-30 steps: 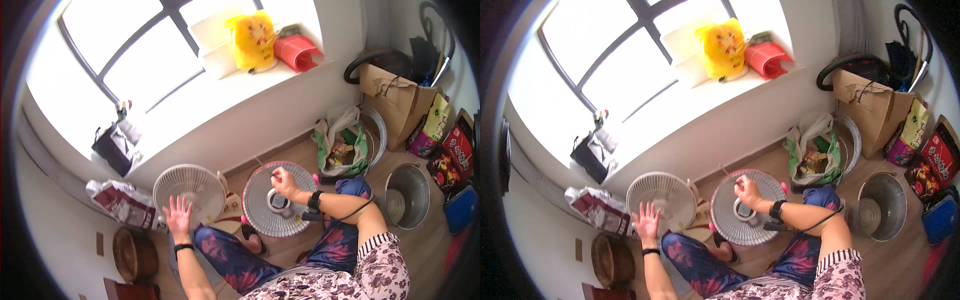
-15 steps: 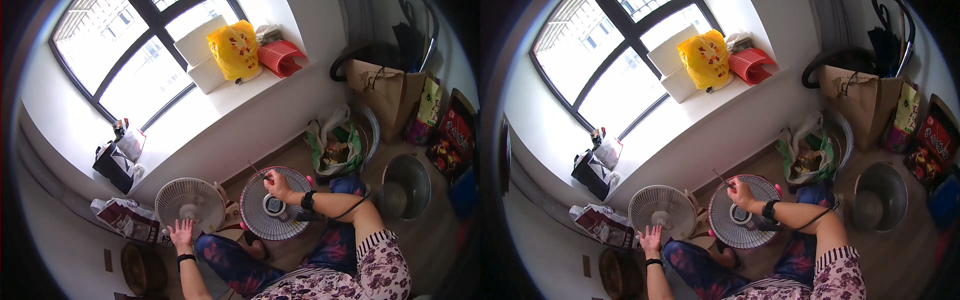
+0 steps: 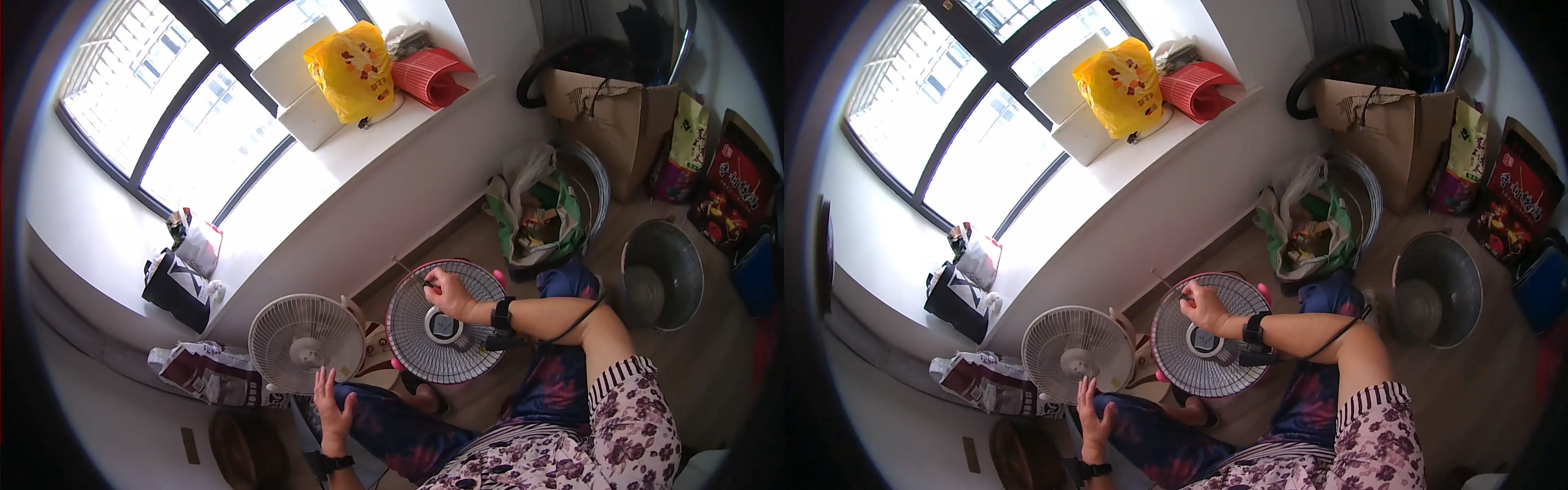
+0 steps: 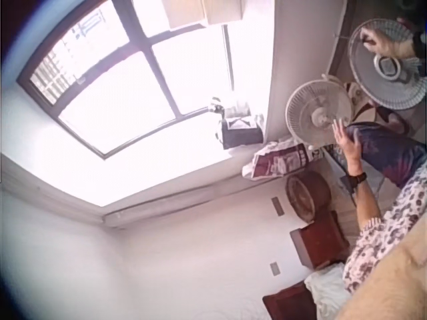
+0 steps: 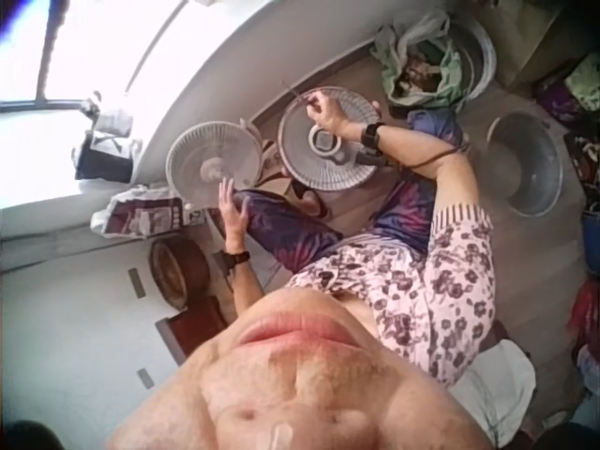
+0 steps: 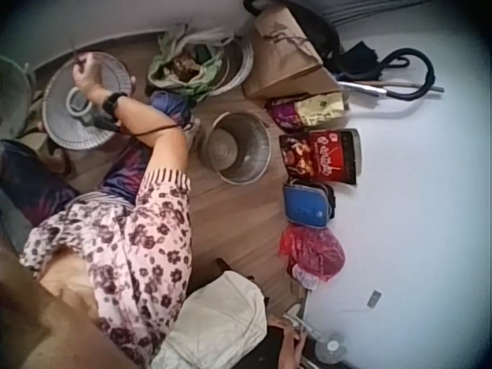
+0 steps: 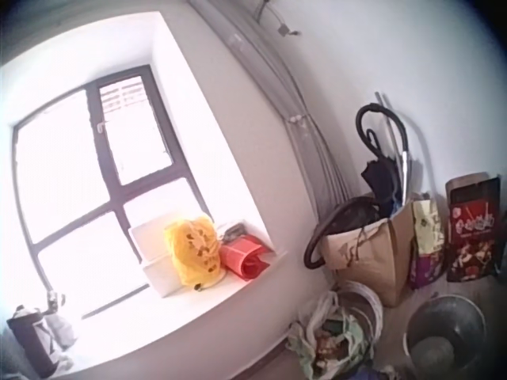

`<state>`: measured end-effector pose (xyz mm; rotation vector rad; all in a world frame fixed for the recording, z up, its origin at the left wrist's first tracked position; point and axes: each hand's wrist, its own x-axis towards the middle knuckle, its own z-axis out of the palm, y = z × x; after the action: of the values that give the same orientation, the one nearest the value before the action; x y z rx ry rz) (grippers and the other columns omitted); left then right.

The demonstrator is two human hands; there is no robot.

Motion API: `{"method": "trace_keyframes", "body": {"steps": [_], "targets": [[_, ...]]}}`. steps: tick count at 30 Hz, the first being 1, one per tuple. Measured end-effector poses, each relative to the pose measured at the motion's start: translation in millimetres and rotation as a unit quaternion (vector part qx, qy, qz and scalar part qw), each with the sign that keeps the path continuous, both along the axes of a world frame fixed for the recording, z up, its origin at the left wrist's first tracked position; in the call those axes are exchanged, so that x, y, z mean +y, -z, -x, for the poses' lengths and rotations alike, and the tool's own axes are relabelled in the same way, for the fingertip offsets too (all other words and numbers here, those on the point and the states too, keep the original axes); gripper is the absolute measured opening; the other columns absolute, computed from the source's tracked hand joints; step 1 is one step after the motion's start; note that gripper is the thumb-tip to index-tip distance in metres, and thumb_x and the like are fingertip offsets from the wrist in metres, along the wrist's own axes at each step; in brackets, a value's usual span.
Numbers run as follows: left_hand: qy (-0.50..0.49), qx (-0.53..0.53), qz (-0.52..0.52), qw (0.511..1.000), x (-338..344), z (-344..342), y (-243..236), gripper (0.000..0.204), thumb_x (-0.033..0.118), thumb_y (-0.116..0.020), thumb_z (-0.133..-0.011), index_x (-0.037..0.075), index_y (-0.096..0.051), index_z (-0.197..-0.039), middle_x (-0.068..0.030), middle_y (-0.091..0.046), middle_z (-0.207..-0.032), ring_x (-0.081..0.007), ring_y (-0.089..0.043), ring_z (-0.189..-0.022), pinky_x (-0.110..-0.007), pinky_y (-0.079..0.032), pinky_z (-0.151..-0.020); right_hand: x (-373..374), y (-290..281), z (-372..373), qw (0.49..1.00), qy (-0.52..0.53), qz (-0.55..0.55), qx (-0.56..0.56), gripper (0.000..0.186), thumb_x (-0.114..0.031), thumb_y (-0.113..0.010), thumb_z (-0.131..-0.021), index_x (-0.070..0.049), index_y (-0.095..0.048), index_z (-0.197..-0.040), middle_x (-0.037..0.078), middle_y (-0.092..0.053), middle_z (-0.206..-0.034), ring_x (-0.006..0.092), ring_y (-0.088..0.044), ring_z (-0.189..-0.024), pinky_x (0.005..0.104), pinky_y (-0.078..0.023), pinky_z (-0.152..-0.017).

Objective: The person uses a screwdriver to loosen or tighten the grilles of two electric fans while sitting on the floor.

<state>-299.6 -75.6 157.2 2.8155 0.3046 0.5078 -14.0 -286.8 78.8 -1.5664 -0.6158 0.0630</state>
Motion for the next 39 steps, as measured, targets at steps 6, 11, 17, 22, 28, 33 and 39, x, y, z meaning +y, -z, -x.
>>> {"method": "trace_keyframes", "body": {"steps": [6,11,17,22,28,33,39], "targets": [[-0.019,0.013,0.023,0.999,0.1,-0.3,4.0,0.064,0.022,-0.064,-0.077,0.007,-0.037,-0.132,-0.0189,-0.032,-0.139,-0.0360,-0.031,-0.128,-0.045,-0.025,-0.103,1.9,-3.9,1.3,0.999,-0.012,0.007,0.035,0.023,-0.014,-0.060,-0.078,0.003,-0.052,-0.093,0.015,-0.061,-0.069,0.0232,-0.062,-0.064,0.0327,-0.049,-0.061],[0.030,-0.061,0.127,0.990,-24.7,-30.2,-45.3,0.071,0.031,-0.063,-0.080,0.006,-0.029,-0.138,-0.0164,-0.025,-0.144,-0.0304,-0.029,-0.131,-0.043,-0.029,-0.100,0.9,-7.7,1.9,0.999,-0.012,-0.004,0.035,0.023,-0.014,-0.059,-0.079,0.003,-0.052,-0.093,0.014,-0.061,-0.069,0.0223,-0.062,-0.063,0.0325,-0.049,-0.060],[0.201,0.106,0.513,0.828,-45.0,-48.1,-59.8,0.087,0.043,-0.062,-0.080,0.005,-0.015,-0.142,-0.0162,-0.030,-0.141,-0.0315,-0.036,-0.126,-0.040,-0.029,-0.101,-0.7,-11.3,5.7,0.999,-0.032,0.000,0.041,0.023,-0.014,-0.059,-0.079,0.002,-0.052,-0.093,0.014,-0.060,-0.067,0.0217,-0.061,-0.061,0.0328,-0.048,-0.058],[0.211,0.162,0.491,0.829,-62.7,-52.5,-51.2,0.086,0.031,-0.067,-0.078,0.005,-0.015,-0.142,-0.0165,-0.028,-0.142,-0.0292,-0.039,-0.124,-0.039,-0.028,-0.102,0.3,-3.6,3.7,1.000,-0.015,-0.018,0.001,0.017,-0.010,-0.057,-0.081,0.002,-0.050,-0.092,0.007,-0.057,-0.060,0.0106,-0.055,-0.053,0.0257,-0.043,-0.050],[0.200,0.076,0.489,0.846,-55.2,-50.6,-81.2,0.092,0.029,-0.072,-0.073,0.005,-0.015,-0.142,-0.0130,-0.015,-0.147,-0.0295,-0.030,-0.130,-0.040,-0.036,-0.097,0.2,-9.6,4.5,0.999,-0.032,-0.035,0.004,0.018,-0.009,-0.056,-0.082,0.002,-0.049,-0.094,0.006,-0.057,-0.059,0.0083,-0.053,-0.047,0.0245,-0.042,-0.046],[0.227,-0.078,0.512,0.825,-53.6,-52.4,-102.4,0.090,0.039,-0.066,-0.078,0.008,-0.013,-0.143,-0.0168,-0.011,-0.147,-0.0327,-0.027,-0.131,-0.041,-0.042,-0.093,-4.3,-9.3,4.3,0.997,-0.044,-0.016,0.066,0.022,-0.013,-0.058,-0.080,0.003,-0.051,-0.092,0.012,-0.061,-0.067,0.0181,-0.061,-0.060,0.0297,-0.048,-0.057],[0.079,-0.127,0.502,0.852,-25.1,-48.0,-62.4,0.081,0.032,-0.063,-0.081,0.008,-0.015,-0.142,-0.0159,-0.022,-0.144,-0.0300,-0.031,-0.128,-0.040,-0.044,-0.091,-4.7,-8.4,3.8,0.999,-0.040,0.000,0.035,0.022,-0.013,-0.058,-0.081,0.003,-0.051,-0.093,0.013,-0.061,-0.068,0.0182,-0.061,-0.061,0.0294,-0.048,-0.057]]}}
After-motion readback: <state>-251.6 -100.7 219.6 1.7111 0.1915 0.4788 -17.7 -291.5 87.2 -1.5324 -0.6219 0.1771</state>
